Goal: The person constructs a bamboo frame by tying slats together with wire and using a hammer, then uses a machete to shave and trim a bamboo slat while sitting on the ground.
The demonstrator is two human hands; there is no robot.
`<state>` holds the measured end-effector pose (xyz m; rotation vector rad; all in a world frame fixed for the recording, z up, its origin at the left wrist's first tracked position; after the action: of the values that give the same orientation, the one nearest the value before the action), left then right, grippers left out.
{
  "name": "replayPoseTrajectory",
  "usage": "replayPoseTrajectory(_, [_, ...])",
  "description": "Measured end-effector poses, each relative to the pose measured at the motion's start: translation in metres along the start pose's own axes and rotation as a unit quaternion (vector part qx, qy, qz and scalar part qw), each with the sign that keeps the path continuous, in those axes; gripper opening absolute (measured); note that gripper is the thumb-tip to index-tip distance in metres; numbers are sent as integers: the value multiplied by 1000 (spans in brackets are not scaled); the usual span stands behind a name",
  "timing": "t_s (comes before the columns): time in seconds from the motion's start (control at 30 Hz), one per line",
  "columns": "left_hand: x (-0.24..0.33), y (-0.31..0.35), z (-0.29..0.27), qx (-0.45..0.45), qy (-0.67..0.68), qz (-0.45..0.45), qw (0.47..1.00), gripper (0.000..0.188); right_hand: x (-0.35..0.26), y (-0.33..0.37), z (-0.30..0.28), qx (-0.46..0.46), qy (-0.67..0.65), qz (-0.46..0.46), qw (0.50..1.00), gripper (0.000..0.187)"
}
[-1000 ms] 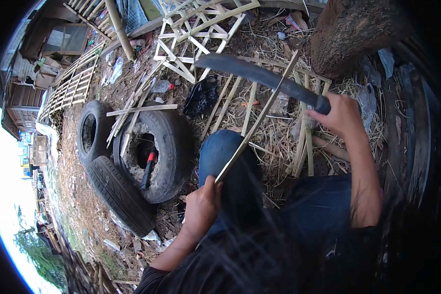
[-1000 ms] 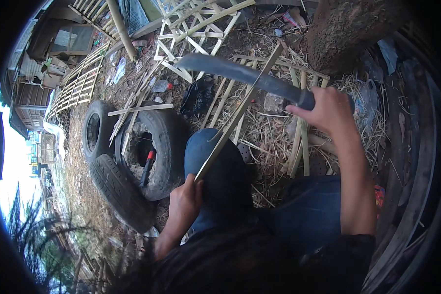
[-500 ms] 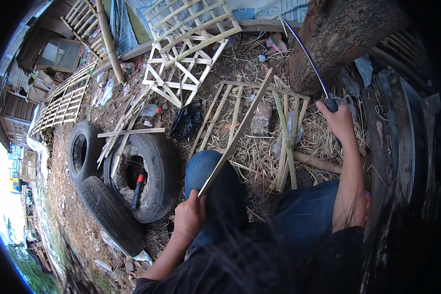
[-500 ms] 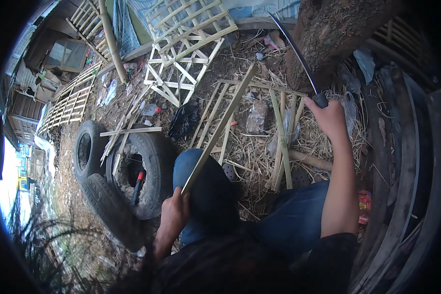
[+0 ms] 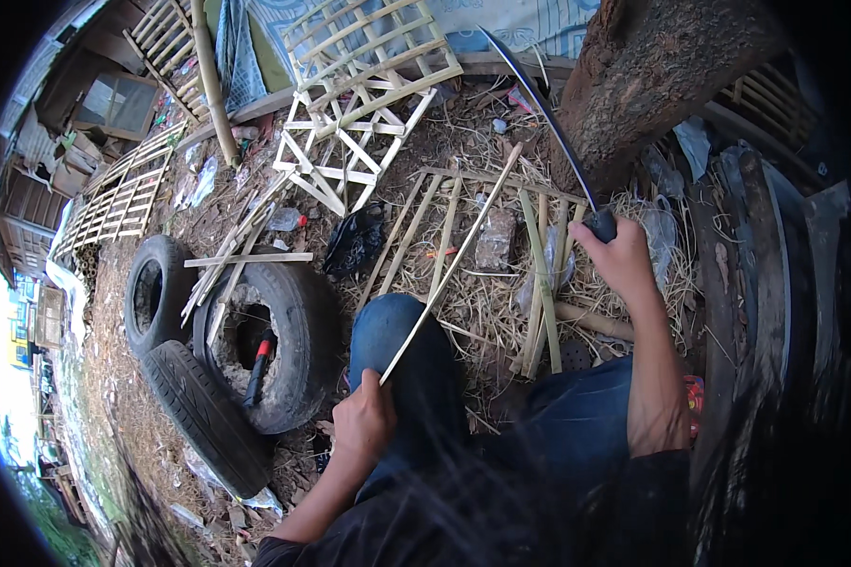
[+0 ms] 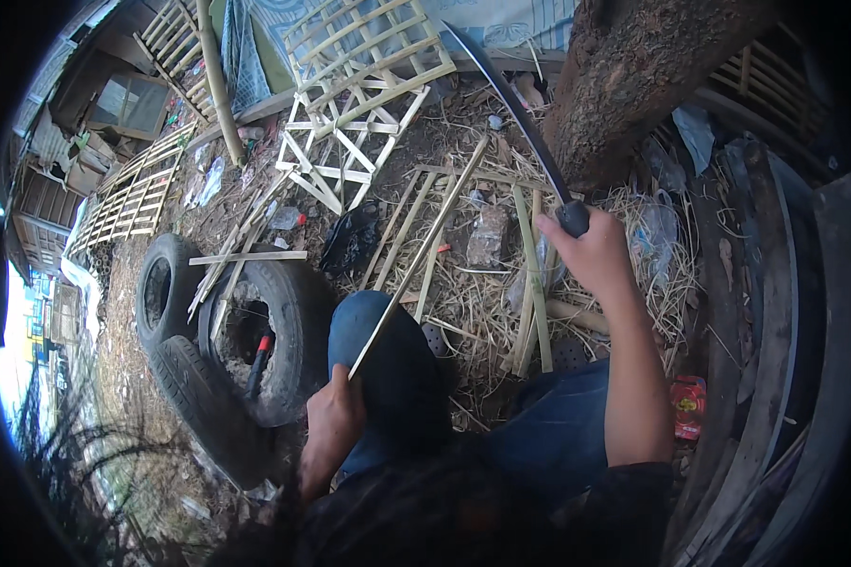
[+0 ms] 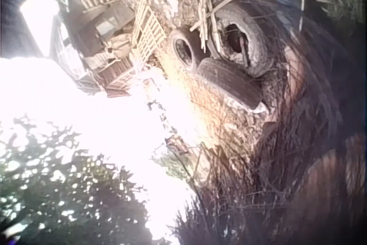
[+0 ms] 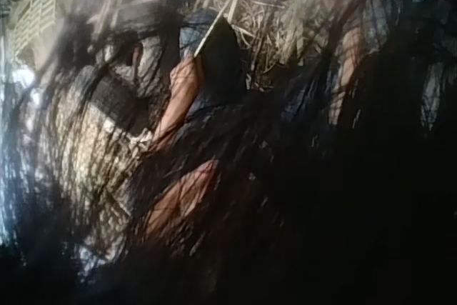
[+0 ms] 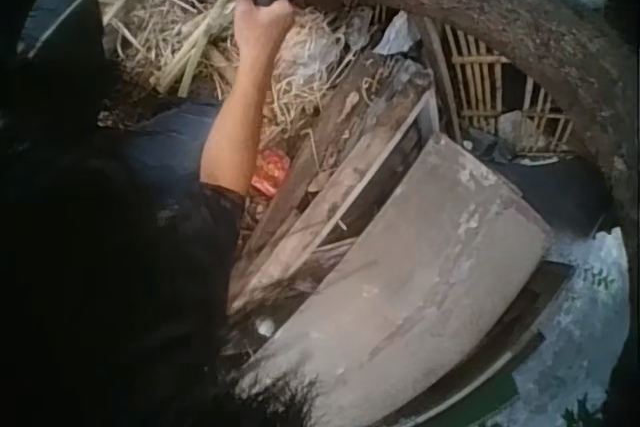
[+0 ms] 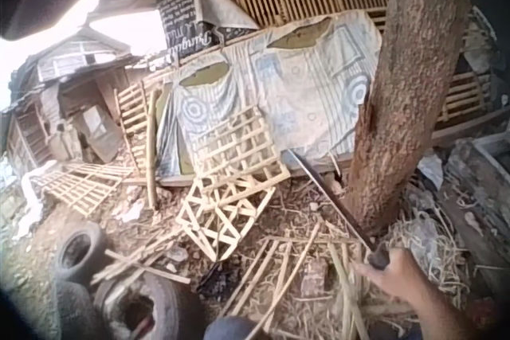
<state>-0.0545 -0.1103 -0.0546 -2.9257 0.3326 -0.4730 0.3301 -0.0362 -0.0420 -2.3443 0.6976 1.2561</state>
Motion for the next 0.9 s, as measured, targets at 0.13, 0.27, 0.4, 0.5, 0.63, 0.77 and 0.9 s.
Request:
replayPoseTrajectory(0.13, [7, 1, -3, -13, -11, 11, 1000, 13, -41, 49, 42, -139, 26, -88, 986, 36])
replayPoseTrajectory(0.27, [5, 4, 0, -24, 2, 13, 1000, 13, -71, 98, 77, -182, 60, -232, 954, 25])
replayPoseTrajectory(0.4, [2, 8, 2, -3, 18, 19, 1000, 13, -59, 111, 102, -267, 152, -263, 914, 29])
replayPoseTrajectory(0.5, [0, 7, 3, -7, 43, 18, 999, 12, -54, 99, 99, -252, 155, -264, 918, 29])
replayPoseTrajectory(0.63, [1, 2, 0, -34, 48, -3, 998, 12, -45, 64, 90, -179, 184, -246, 935, 18])
replayPoseTrajectory(0.77, [-2, 4, -1, -29, 57, -2, 998, 12, -43, 40, 80, -122, 223, -253, 934, 17])
replayPoseTrajectory(0.9, [0, 0, -5, -25, 38, 0, 999, 12, -15, -17, 23, 17, 281, -102, 954, 21])
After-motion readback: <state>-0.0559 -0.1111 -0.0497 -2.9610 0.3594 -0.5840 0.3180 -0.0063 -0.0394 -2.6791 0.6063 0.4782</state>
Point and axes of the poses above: each hand's wrist, its own y-axis away from the middle knuckle, its own z-axis out of the palm, x = y × z, the point moved 6 cm from there along -y, towards the middle knuckle, and after that the axes turned 14 degrees about x, right-handed, at the moved point
